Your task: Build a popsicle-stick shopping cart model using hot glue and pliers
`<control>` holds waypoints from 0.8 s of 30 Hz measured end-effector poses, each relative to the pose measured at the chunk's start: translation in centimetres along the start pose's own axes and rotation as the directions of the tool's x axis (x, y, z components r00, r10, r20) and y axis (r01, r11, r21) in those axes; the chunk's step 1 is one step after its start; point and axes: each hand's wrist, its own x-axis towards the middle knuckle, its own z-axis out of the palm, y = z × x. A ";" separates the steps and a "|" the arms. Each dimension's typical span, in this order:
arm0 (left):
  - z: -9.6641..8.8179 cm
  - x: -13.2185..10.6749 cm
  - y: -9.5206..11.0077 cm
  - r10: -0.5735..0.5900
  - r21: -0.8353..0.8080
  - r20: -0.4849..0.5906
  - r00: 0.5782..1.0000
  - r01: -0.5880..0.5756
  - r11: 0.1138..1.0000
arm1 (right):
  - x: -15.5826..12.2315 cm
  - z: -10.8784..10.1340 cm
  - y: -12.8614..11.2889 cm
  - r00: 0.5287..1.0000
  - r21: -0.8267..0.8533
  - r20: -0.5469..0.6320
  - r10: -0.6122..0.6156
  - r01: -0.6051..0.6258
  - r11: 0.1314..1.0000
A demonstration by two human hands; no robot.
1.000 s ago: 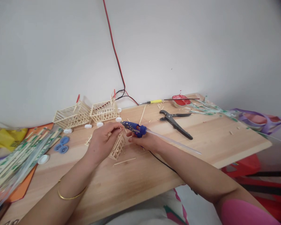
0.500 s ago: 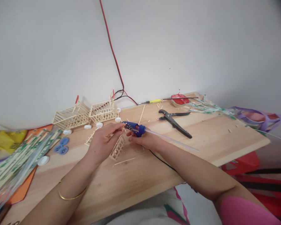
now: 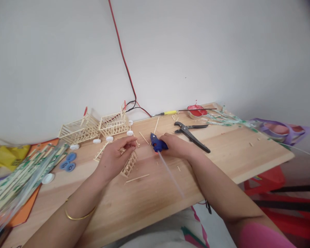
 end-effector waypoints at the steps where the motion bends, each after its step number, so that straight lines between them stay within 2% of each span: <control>1: 0.0 0.0 0.0 -0.004 -0.010 0.000 1.000 0.004 1.000 | -0.1 -0.1 0.0 1.000 0.015 -0.021 -0.019 0.019 1.000; 3: 0.0 0.0 0.0 -0.011 -0.022 0.000 1.000 0.011 1.000 | -0.3 -0.4 -0.5 0.987 0.075 -0.152 -0.045 0.057 0.996; 6: 0.0 0.0 0.0 -0.007 0.006 0.009 1.000 0.007 1.000 | -0.1 -0.3 -2.5 0.926 0.327 -0.375 -0.050 0.182 0.927; 9: -0.1 0.1 -0.1 0.016 0.043 0.026 1.000 -0.018 0.999 | 0.4 0.3 -5.0 0.905 0.575 -0.404 -0.136 0.367 0.731; 11: -0.2 0.1 -0.2 0.019 0.037 0.047 0.999 -0.020 0.999 | 0.8 0.8 -6.3 0.892 0.615 -0.412 -0.184 0.421 0.667; 16: -0.4 0.1 -0.4 0.009 -0.019 0.093 0.996 -0.007 1.000 | 1.2 1.4 -6.8 0.868 0.565 -0.447 -0.215 0.461 0.684; 21: -0.7 0.2 -0.5 -0.018 -0.020 0.088 0.996 0.020 1.000 | 1.4 1.6 -6.7 0.841 0.501 -0.493 -0.225 0.486 0.716; 24: -1.2 0.4 -0.6 -0.011 0.049 0.078 0.997 0.007 0.999 | 1.5 1.8 -6.7 0.845 0.509 -0.499 -0.193 0.466 0.724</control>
